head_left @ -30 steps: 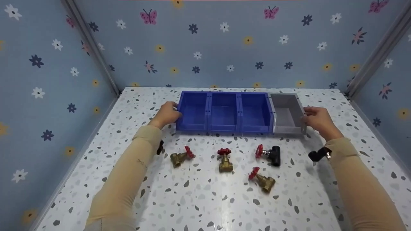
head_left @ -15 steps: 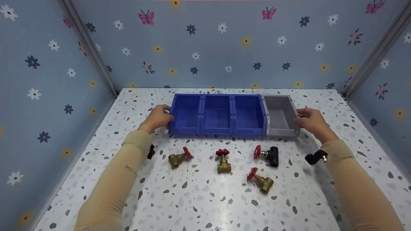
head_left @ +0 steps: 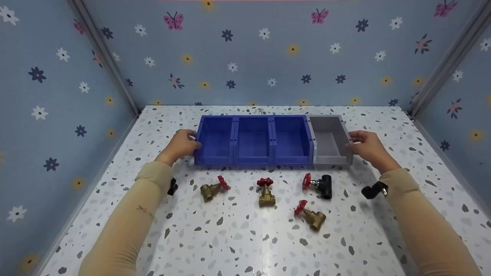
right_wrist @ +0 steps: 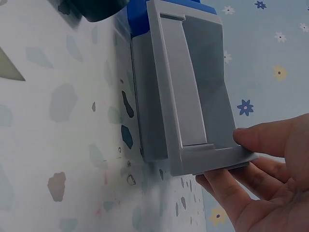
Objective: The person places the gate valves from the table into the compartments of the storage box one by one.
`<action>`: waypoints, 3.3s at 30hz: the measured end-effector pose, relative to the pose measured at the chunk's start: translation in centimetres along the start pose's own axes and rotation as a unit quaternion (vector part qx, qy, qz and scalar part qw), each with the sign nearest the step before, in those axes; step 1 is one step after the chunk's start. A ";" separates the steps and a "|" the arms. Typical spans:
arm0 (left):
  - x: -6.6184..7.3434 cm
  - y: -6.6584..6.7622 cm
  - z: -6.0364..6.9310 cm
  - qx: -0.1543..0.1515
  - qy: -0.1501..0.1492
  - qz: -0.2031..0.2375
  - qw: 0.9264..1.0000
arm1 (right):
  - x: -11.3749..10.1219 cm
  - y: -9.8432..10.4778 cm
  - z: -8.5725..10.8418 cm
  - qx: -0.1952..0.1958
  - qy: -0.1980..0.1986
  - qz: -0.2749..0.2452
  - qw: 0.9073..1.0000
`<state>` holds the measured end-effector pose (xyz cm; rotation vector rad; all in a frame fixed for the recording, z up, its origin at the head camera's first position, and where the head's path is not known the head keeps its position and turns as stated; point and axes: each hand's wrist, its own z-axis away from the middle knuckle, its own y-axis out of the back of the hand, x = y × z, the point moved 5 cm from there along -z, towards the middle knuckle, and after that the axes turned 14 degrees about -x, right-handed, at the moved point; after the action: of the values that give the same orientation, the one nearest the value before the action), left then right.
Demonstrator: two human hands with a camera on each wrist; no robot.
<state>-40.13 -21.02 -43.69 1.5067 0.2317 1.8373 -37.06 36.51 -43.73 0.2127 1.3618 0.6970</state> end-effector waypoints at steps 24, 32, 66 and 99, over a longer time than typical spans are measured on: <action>0.0 0.1 -0.7 -0.005 0.002 0.061 0.998 | -2.0 1.1 2.1 0.039 0.014 0.066 0.997; -0.2 0.1 -1.0 0.012 -0.007 0.046 0.999 | -4.1 1.2 3.4 0.052 0.046 0.078 0.994; -0.8 0.0 -1.0 0.012 -0.024 0.119 0.992 | -7.0 -1.6 5.5 -0.022 0.119 0.119 0.986; -1.1 -0.3 -0.7 0.007 -0.033 0.153 0.988 | -4.0 -6.2 5.7 -0.211 0.163 0.143 0.953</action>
<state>-40.61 -21.26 -44.95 1.6839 -0.0217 2.0195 -29.78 30.77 -42.41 -0.0544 1.4698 1.2923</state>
